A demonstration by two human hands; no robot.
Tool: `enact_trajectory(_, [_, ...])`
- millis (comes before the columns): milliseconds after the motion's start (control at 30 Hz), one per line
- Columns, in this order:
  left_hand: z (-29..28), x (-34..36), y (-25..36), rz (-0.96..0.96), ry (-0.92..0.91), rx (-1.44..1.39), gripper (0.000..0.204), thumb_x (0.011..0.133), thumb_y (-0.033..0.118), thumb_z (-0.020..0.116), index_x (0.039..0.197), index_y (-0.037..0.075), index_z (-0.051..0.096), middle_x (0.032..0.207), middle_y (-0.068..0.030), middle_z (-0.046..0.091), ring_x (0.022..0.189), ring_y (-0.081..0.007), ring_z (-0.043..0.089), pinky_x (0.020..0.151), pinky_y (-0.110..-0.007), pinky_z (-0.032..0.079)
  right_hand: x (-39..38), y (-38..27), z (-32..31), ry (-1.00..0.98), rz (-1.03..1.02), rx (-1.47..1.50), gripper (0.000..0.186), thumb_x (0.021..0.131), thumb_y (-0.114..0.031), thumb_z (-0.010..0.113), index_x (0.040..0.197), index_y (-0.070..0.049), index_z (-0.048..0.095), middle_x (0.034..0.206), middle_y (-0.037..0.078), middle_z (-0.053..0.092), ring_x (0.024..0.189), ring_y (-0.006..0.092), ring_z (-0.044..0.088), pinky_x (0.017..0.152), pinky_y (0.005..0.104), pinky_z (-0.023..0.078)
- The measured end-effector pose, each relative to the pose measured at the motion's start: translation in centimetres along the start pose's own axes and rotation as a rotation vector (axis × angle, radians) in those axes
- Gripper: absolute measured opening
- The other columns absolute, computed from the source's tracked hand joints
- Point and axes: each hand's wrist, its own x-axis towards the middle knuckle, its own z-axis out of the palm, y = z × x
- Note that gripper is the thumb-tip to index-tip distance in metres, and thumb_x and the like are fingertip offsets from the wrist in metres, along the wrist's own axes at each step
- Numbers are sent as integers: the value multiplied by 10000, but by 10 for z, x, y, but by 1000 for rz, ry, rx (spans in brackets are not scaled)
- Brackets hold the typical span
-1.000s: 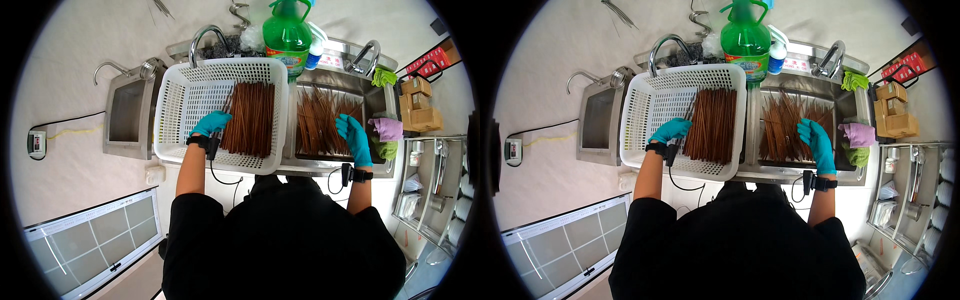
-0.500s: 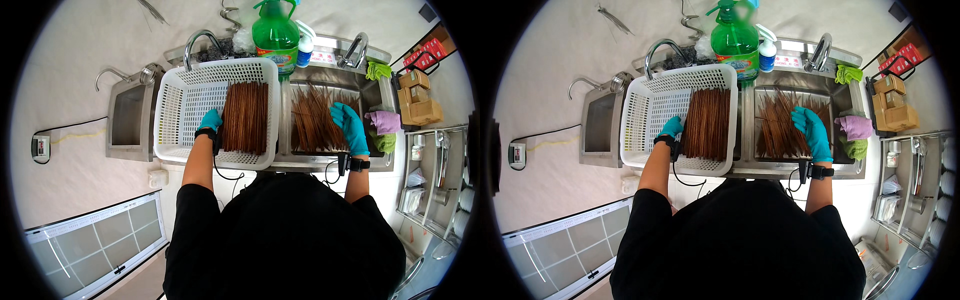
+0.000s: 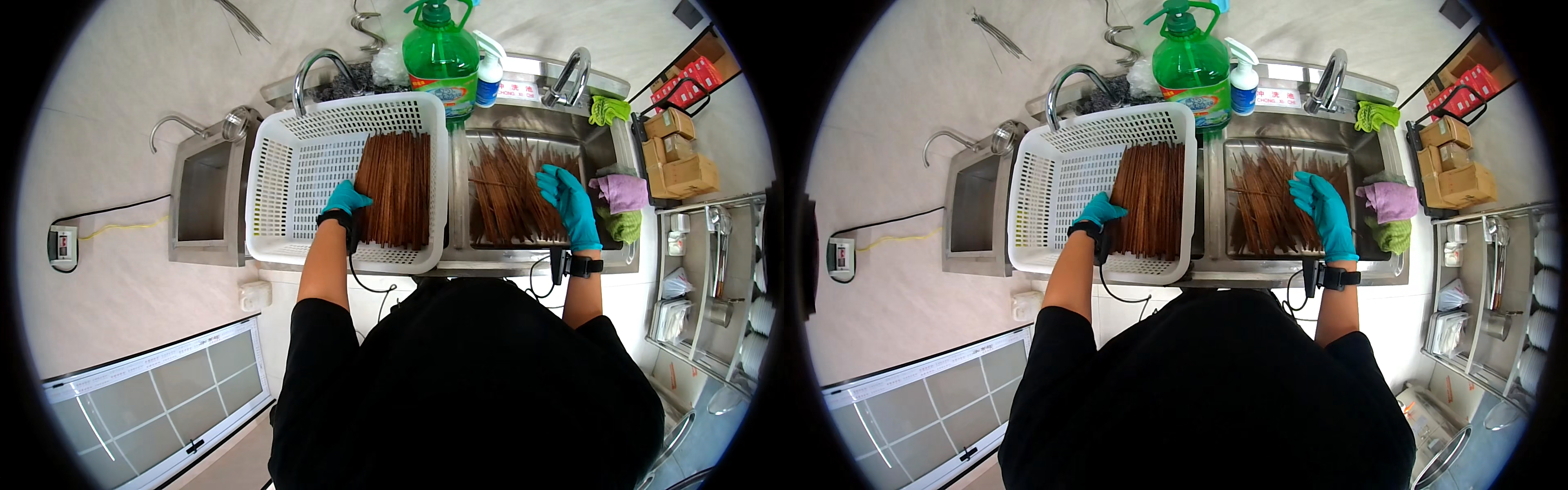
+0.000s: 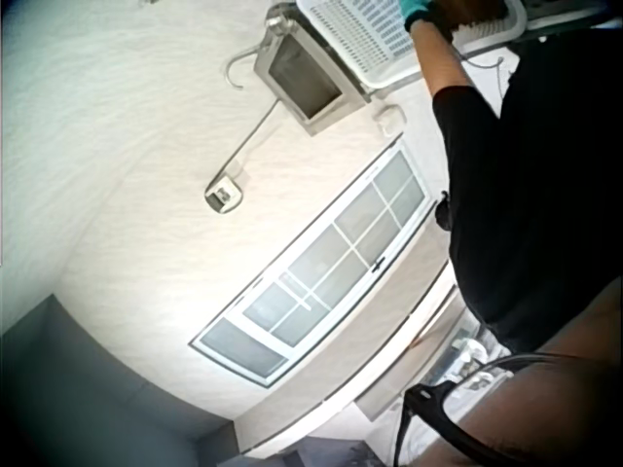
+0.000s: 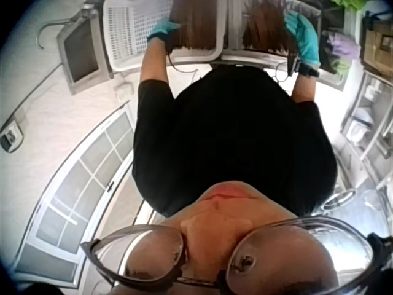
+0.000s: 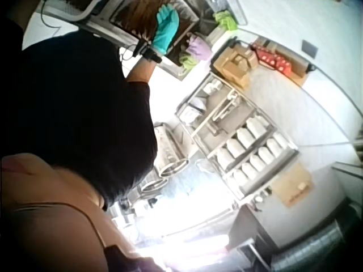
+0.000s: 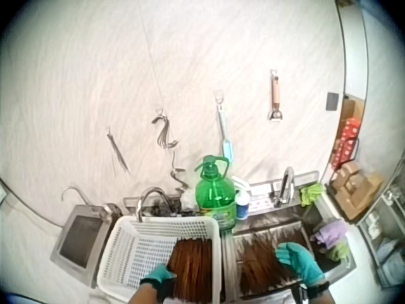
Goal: The person washes a bunch of wooden chopsticks in a sink, transferring them between the sink and a white plastic basket.
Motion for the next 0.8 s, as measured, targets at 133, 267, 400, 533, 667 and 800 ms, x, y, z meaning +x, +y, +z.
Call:
enact_trajectory(133, [-3,23,-39,-10,62,5,616,691,329,712,1162,-15,513,1145,-216,559,1068,-368,534,876,-427,454,0,-1,-9,-15,-12,-8,388,906,-287,489,1185,-22,535,1080,111,621,943,179,608,792,272,486])
enact_trajectory(267, [-7,11,-22,-85,75,-67,556,731,300,672,1168,-5,514,1167,-225,546,1071,-370,531,887,-428,444,-6,-3,-13,21,-27,-11,380,912,-282,486,1195,-32,530,1066,96,627,910,170,614,767,266,492])
enact_trajectory(400, [-11,6,-14,-75,-43,-16,599,743,293,666,1199,-40,468,1117,-205,565,988,-328,567,809,-397,473,-9,-9,-5,45,-17,-22,379,914,-281,485,1195,-31,531,1071,93,626,912,171,614,767,267,492])
enact_trajectory(533, [-23,-4,-6,-112,-252,-244,609,756,328,671,1207,-24,463,1077,-185,567,875,-292,574,697,-410,487,-7,-6,-10,38,-15,-12,379,914,-279,485,1195,-28,531,1074,98,624,916,170,613,767,265,492])
enact_trajectory(667, [-13,2,-24,-101,-203,-96,493,762,333,674,1101,-4,556,912,-154,607,699,-277,562,606,-416,476,-3,-5,-8,17,-17,-13,378,914,-276,486,1193,-24,531,1070,102,624,913,170,615,762,269,494])
enact_trajectory(800, [-42,-36,26,-149,-326,-59,373,778,330,658,977,16,625,815,-134,635,645,-284,591,618,-398,502,-6,-4,-12,39,-25,-11,376,914,-273,485,1191,-22,531,1066,103,626,911,171,616,756,271,496])
